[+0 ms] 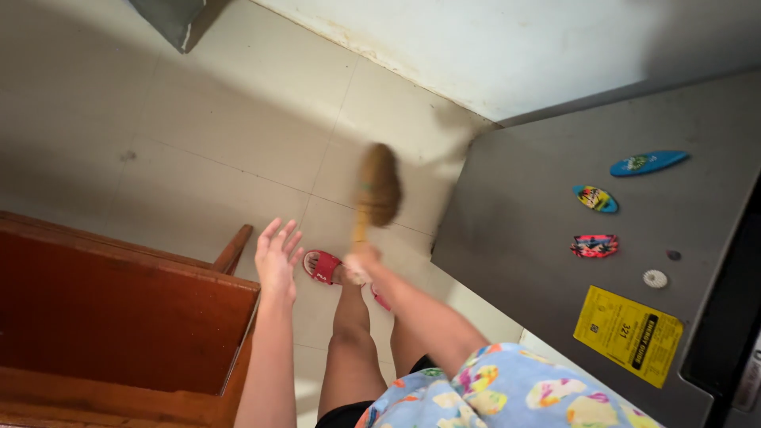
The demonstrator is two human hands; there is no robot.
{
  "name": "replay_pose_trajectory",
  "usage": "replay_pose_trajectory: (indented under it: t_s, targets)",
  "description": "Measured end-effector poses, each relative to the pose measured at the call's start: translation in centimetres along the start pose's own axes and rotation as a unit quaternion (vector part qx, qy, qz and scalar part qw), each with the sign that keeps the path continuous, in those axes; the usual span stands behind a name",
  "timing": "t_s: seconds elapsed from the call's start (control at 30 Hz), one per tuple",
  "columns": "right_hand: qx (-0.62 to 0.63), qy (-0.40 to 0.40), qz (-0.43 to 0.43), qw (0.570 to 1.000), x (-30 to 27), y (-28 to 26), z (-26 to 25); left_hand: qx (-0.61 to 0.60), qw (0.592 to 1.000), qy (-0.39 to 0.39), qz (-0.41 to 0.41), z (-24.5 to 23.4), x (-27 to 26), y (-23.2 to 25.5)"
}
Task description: Arranging chairs and sweeping the floor around a dining table.
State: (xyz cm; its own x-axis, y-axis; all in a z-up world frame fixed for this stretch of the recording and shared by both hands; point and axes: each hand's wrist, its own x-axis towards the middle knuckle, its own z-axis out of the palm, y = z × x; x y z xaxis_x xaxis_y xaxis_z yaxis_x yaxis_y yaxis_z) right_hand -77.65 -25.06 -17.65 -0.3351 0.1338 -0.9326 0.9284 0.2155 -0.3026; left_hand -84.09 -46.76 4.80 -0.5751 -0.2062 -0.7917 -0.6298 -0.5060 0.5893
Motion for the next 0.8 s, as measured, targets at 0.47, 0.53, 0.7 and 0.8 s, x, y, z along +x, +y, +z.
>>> replay_pose_trajectory:
  t_s: [0.47, 0.53, 0.7, 0.8]
  targets:
    - [0.099, -0.321, -0.101, 0.936, -10.2, -12.3, 0.4, -0.008, 0.999, 0.043, -0.014, -2.1, 1.6, -1.6]
    - [0.091, -0.321, -0.106, 0.937, -14.2, -13.4, -3.9, -0.005, 0.999, 0.038, -0.015, -0.9, 1.8, -1.9]
    - [0.002, -0.161, -0.101, 0.982, -22.0, -15.1, -13.4, -0.004, 1.0, 0.004, -0.028, 3.4, 1.2, -1.4]
    - [0.041, -0.101, -0.123, 0.986, -22.2, -13.3, -18.5, 0.005, 0.999, -0.012, -0.033, 6.3, 1.1, -0.1]
